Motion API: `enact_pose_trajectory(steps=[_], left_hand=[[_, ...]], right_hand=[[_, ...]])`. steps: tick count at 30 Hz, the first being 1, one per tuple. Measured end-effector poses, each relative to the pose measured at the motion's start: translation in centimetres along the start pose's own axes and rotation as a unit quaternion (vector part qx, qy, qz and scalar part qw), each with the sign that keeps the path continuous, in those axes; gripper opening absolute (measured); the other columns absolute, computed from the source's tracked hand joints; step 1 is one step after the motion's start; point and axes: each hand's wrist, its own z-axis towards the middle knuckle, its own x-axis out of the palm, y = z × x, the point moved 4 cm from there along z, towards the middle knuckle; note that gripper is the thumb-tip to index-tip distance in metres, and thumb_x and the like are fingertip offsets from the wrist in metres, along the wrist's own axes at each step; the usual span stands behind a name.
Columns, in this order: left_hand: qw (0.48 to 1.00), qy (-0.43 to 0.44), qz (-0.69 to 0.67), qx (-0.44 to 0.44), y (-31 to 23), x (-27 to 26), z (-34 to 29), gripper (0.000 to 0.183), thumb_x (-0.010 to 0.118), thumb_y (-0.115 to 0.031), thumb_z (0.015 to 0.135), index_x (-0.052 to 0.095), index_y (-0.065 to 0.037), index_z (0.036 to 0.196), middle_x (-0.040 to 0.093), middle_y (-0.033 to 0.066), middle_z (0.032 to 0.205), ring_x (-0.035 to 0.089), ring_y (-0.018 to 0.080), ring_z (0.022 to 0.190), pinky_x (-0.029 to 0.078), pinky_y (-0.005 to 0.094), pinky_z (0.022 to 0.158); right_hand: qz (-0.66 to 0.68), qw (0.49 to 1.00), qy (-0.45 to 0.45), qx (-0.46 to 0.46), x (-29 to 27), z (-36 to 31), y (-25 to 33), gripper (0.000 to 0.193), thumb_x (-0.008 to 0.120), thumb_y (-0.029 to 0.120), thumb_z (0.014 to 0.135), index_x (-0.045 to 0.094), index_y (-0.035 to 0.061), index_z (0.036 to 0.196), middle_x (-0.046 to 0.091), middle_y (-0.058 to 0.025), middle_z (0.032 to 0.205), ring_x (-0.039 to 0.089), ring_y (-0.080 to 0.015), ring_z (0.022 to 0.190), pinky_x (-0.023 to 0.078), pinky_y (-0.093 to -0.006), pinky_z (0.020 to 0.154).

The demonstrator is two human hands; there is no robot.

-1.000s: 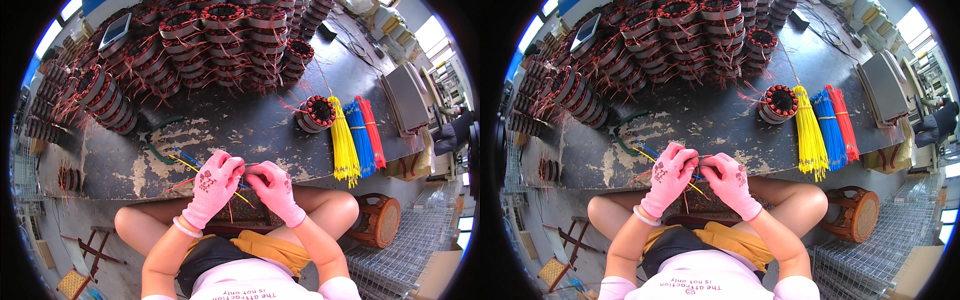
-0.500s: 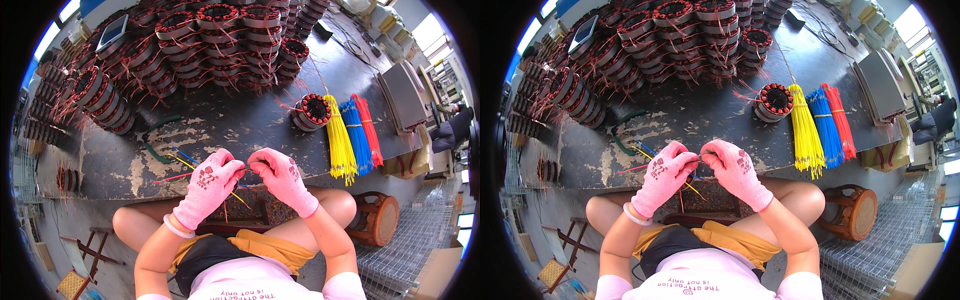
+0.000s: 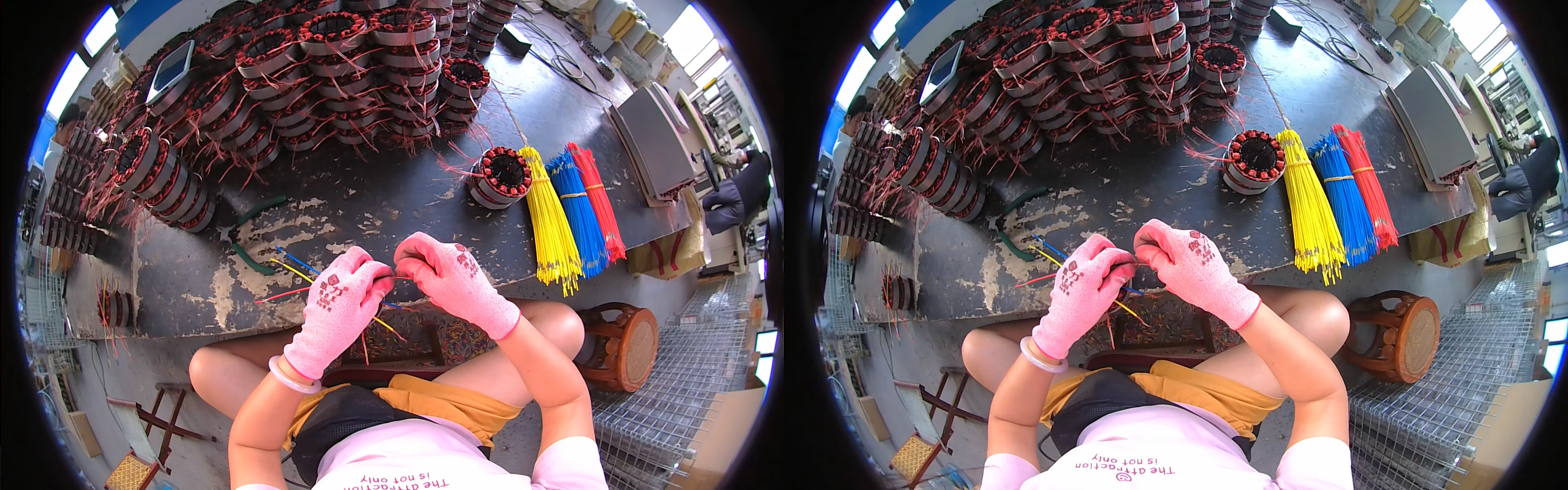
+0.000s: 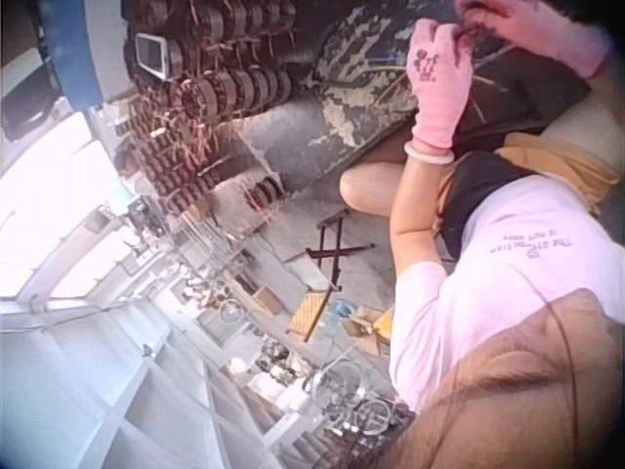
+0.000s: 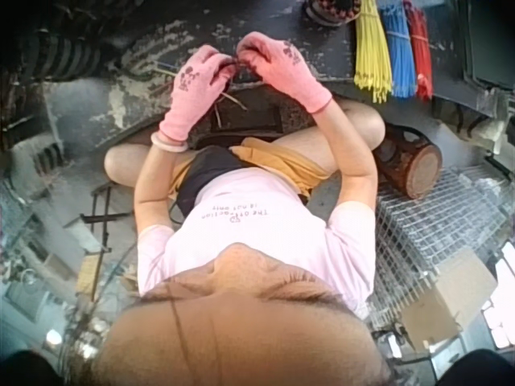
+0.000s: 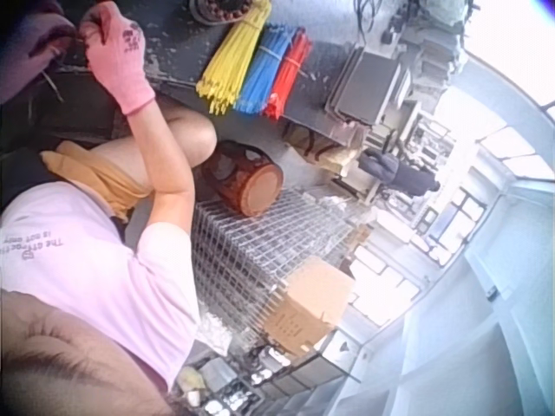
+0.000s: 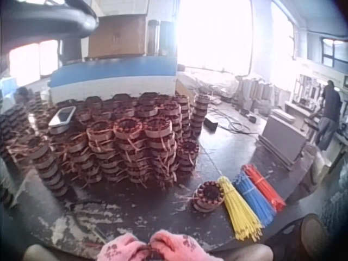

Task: The person twists wires together on a motor stator by hand and then uses a pair of side cutters to trim the excess wire.

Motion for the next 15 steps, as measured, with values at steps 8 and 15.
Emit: enact_pose_trajectory(steps=[8, 15], left_hand=[[1.0, -0.002, 0.022, 0.0, -0.3, 0.1, 0.0, 0.013, 0.074, -0.011, 0.087, 0.073, -0.006, 0.098, 0.062, 0.0102, 0.095, 0.065, 0.031, 0.087, 0.052, 0.04, 0.075], [0.996, -0.055, 0.03, 0.064, 0.0, 1.6, -0.2, 0.018, 0.08, -0.008, 0.079, 0.073, -0.007, 0.096, 0.062, 0.0084, 0.091, 0.064, 0.0289, 0.083, 0.052, 0.04, 0.071]], right_hand=[[0.018, 1.0, 0.009, 0.002, 0.1, 0.2, -0.4, 0.013, 0.061, 0.013, 0.099, 0.063, 0.0024, 0.107, 0.071, -0.0153, 0.092, 0.069, -0.0275, 0.085, 0.054, -0.037, 0.074], [0.195, 0.962, 0.059, 0.184, 1.5, 1.0, -5.2, 0.021, 0.067, 0.015, 0.096, 0.064, -0.0005, 0.109, 0.073, -0.0105, 0.095, 0.064, -0.0113, 0.078, 0.053, -0.0289, 0.073]])
